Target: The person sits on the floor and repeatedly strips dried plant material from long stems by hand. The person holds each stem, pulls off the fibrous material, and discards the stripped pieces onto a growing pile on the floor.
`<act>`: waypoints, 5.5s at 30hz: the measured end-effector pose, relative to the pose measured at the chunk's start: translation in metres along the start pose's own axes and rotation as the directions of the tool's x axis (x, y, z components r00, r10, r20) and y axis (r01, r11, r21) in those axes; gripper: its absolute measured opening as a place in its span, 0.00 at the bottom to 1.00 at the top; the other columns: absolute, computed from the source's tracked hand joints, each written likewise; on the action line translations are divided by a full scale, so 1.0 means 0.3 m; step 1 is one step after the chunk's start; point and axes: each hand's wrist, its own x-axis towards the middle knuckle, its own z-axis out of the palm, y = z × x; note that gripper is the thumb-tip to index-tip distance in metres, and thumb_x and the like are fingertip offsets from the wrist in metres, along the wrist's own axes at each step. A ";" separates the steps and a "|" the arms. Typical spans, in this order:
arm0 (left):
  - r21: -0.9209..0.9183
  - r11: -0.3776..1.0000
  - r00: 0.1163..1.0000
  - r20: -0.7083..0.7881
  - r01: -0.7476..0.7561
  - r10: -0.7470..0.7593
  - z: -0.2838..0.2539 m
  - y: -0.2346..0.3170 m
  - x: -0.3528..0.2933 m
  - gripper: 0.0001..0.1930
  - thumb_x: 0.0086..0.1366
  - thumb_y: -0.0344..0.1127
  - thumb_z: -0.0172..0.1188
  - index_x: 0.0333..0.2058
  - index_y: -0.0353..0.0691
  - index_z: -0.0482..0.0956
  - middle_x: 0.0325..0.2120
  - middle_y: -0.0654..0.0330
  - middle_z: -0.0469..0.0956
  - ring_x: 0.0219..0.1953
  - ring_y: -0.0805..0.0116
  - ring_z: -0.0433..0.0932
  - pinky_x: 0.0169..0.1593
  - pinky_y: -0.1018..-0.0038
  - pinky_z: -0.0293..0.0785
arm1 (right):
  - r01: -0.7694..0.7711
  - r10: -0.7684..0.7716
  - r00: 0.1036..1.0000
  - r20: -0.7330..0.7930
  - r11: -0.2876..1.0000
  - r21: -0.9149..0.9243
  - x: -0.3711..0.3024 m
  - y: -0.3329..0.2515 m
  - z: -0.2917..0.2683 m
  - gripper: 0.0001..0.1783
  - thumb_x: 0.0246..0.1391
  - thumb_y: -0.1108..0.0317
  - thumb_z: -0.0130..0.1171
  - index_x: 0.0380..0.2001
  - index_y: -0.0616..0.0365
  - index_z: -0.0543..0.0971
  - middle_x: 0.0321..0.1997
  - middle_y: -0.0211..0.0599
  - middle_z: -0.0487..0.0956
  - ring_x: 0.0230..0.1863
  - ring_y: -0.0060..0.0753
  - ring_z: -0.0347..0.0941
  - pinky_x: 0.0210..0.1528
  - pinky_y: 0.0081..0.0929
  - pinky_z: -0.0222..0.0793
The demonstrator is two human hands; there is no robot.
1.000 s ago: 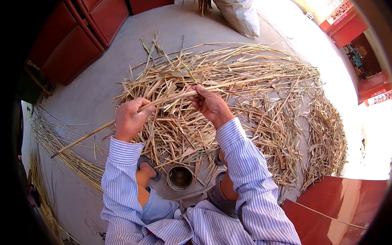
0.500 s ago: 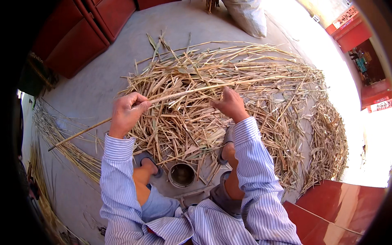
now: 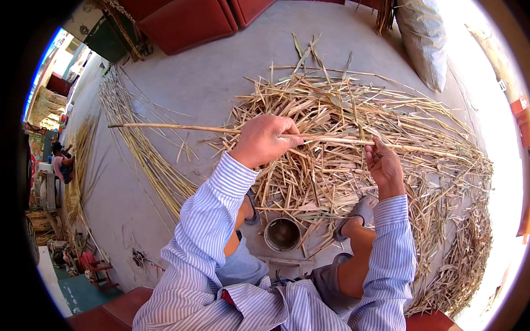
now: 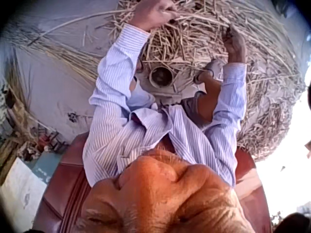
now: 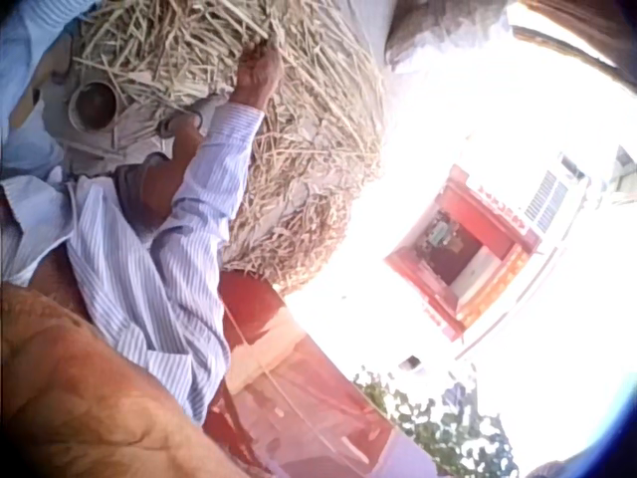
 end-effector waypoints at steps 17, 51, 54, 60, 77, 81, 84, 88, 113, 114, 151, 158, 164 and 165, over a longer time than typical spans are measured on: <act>-0.724 0.687 0.845 -0.336 0.050 -0.416 -0.147 -0.074 0.005 0.12 0.60 0.37 0.68 0.33 0.35 0.77 0.25 0.64 0.79 0.27 0.81 0.72 0.31 0.84 0.68 | 0.181 -0.198 0.966 0.167 0.977 0.112 -0.065 -0.008 0.061 0.09 0.63 0.66 0.54 0.41 0.60 0.76 0.35 0.35 0.81 0.33 0.23 0.79 0.34 0.16 0.81; 0.616 0.771 0.835 -0.331 -0.162 0.440 0.019 0.041 0.012 0.17 0.51 0.41 0.68 0.37 0.41 0.77 0.29 0.60 0.79 0.35 0.60 0.76 0.40 0.64 0.66 | 0.047 -0.052 0.981 0.187 0.998 0.034 -0.089 0.088 0.227 0.11 0.61 0.61 0.58 0.35 0.59 0.77 0.30 0.37 0.81 0.29 0.24 0.79 0.29 0.17 0.78; 0.503 0.809 0.876 -0.187 -0.303 0.444 0.070 0.065 0.017 0.11 0.55 0.40 0.66 0.33 0.40 0.79 0.27 0.60 0.79 0.31 0.61 0.76 0.38 0.65 0.67 | -0.058 0.030 0.946 0.323 0.995 0.078 -0.146 0.149 0.307 0.11 0.62 0.63 0.57 0.40 0.60 0.77 0.35 0.37 0.82 0.31 0.23 0.79 0.31 0.17 0.77; 0.256 0.953 0.945 -0.237 -0.164 0.226 -0.067 0.004 -0.006 0.08 0.57 0.39 0.64 0.26 0.42 0.78 0.19 0.58 0.75 0.24 0.56 0.74 0.30 0.62 0.66 | 0.045 -0.090 0.986 0.139 0.953 0.300 -0.035 0.013 0.154 0.11 0.67 0.65 0.48 0.43 0.60 0.76 0.36 0.33 0.82 0.34 0.21 0.79 0.30 0.16 0.77; 0.471 0.827 0.822 -0.307 -0.308 0.481 -0.019 0.042 -0.022 0.11 0.56 0.41 0.65 0.25 0.41 0.76 0.21 0.59 0.75 0.26 0.59 0.73 0.29 0.65 0.67 | 0.150 -0.145 0.985 -0.094 0.988 0.049 -0.052 -0.007 0.114 0.17 0.57 0.55 0.63 0.32 0.60 0.78 0.26 0.33 0.80 0.24 0.20 0.76 0.22 0.13 0.73; 0.519 0.805 0.823 -0.296 -0.288 0.485 0.070 0.064 0.003 0.12 0.57 0.43 0.64 0.25 0.41 0.76 0.22 0.59 0.74 0.27 0.59 0.73 0.30 0.65 0.67 | 0.070 -0.061 0.995 0.078 0.991 -0.111 -0.134 0.075 0.255 0.18 0.57 0.54 0.62 0.32 0.61 0.77 0.27 0.36 0.81 0.25 0.25 0.78 0.22 0.16 0.73; 0.386 0.893 0.883 -0.300 -0.233 0.360 0.106 0.075 0.015 0.13 0.57 0.42 0.66 0.23 0.40 0.76 0.19 0.59 0.74 0.23 0.60 0.73 0.27 0.65 0.66 | 0.023 -0.018 0.977 0.214 1.000 -0.020 -0.110 0.115 0.237 0.18 0.61 0.55 0.58 0.34 0.62 0.79 0.30 0.37 0.82 0.30 0.26 0.80 0.29 0.18 0.76; 0.106 0.993 0.954 -0.287 -0.054 0.082 0.067 0.095 0.005 0.14 0.57 0.41 0.68 0.23 0.39 0.76 0.15 0.57 0.74 0.18 0.58 0.73 0.24 0.65 0.66 | 0.144 -0.127 0.932 0.340 0.989 -0.026 -0.121 0.098 0.236 0.16 0.62 0.58 0.58 0.37 0.63 0.79 0.34 0.41 0.83 0.36 0.31 0.82 0.33 0.18 0.78; 0.289 0.954 0.911 -0.367 -0.083 0.190 0.033 0.024 0.031 0.14 0.55 0.43 0.67 0.23 0.41 0.76 0.16 0.58 0.73 0.20 0.56 0.73 0.25 0.63 0.65 | 0.372 -0.349 0.912 0.218 0.925 -0.075 -0.253 0.182 0.243 0.16 0.67 0.59 0.49 0.35 0.62 0.75 0.26 0.35 0.79 0.25 0.22 0.76 0.26 0.18 0.75; 0.264 0.959 0.910 -0.363 -0.104 0.199 0.031 0.024 0.028 0.14 0.55 0.43 0.68 0.23 0.41 0.76 0.16 0.58 0.74 0.20 0.56 0.74 0.25 0.63 0.65 | 0.268 -0.266 0.959 0.096 0.963 -0.006 -0.225 0.149 0.206 0.15 0.67 0.60 0.49 0.35 0.62 0.75 0.26 0.34 0.79 0.25 0.22 0.76 0.27 0.17 0.75; 0.469 0.835 0.887 -0.197 -0.289 0.418 0.083 0.059 0.023 0.11 0.62 0.43 0.60 0.30 0.40 0.78 0.21 0.59 0.77 0.23 0.58 0.74 0.34 0.63 0.65 | -0.025 -0.035 0.925 0.377 0.988 0.152 -0.149 0.149 0.296 0.06 0.63 0.68 0.55 0.41 0.56 0.74 0.41 0.36 0.82 0.40 0.27 0.80 0.40 0.20 0.78; 0.144 0.970 0.957 -0.191 -0.194 0.219 -0.006 0.078 0.020 0.13 0.60 0.43 0.61 0.26 0.39 0.77 0.18 0.56 0.75 0.23 0.54 0.74 0.29 0.63 0.65 | 0.121 -0.161 0.973 0.164 0.965 0.234 -0.090 0.001 0.155 0.09 0.66 0.65 0.50 0.43 0.58 0.74 0.40 0.33 0.82 0.35 0.20 0.77 0.37 0.15 0.78; 0.182 0.952 0.938 -0.203 -0.246 0.282 0.098 0.076 0.038 0.14 0.61 0.44 0.61 0.27 0.38 0.78 0.20 0.55 0.75 0.24 0.53 0.75 0.28 0.61 0.68 | 0.056 -0.116 0.943 0.311 0.980 0.193 -0.147 0.069 0.239 0.10 0.64 0.63 0.54 0.43 0.56 0.75 0.41 0.32 0.83 0.37 0.20 0.80 0.37 0.16 0.78; 0.201 0.945 0.929 -0.217 -0.259 0.300 0.105 0.087 0.045 0.13 0.61 0.43 0.61 0.27 0.38 0.78 0.20 0.55 0.75 0.24 0.53 0.75 0.28 0.62 0.68 | 0.091 -0.143 0.940 0.309 0.980 0.176 -0.144 0.058 0.231 0.10 0.64 0.62 0.54 0.43 0.56 0.75 0.41 0.32 0.83 0.37 0.20 0.80 0.37 0.16 0.77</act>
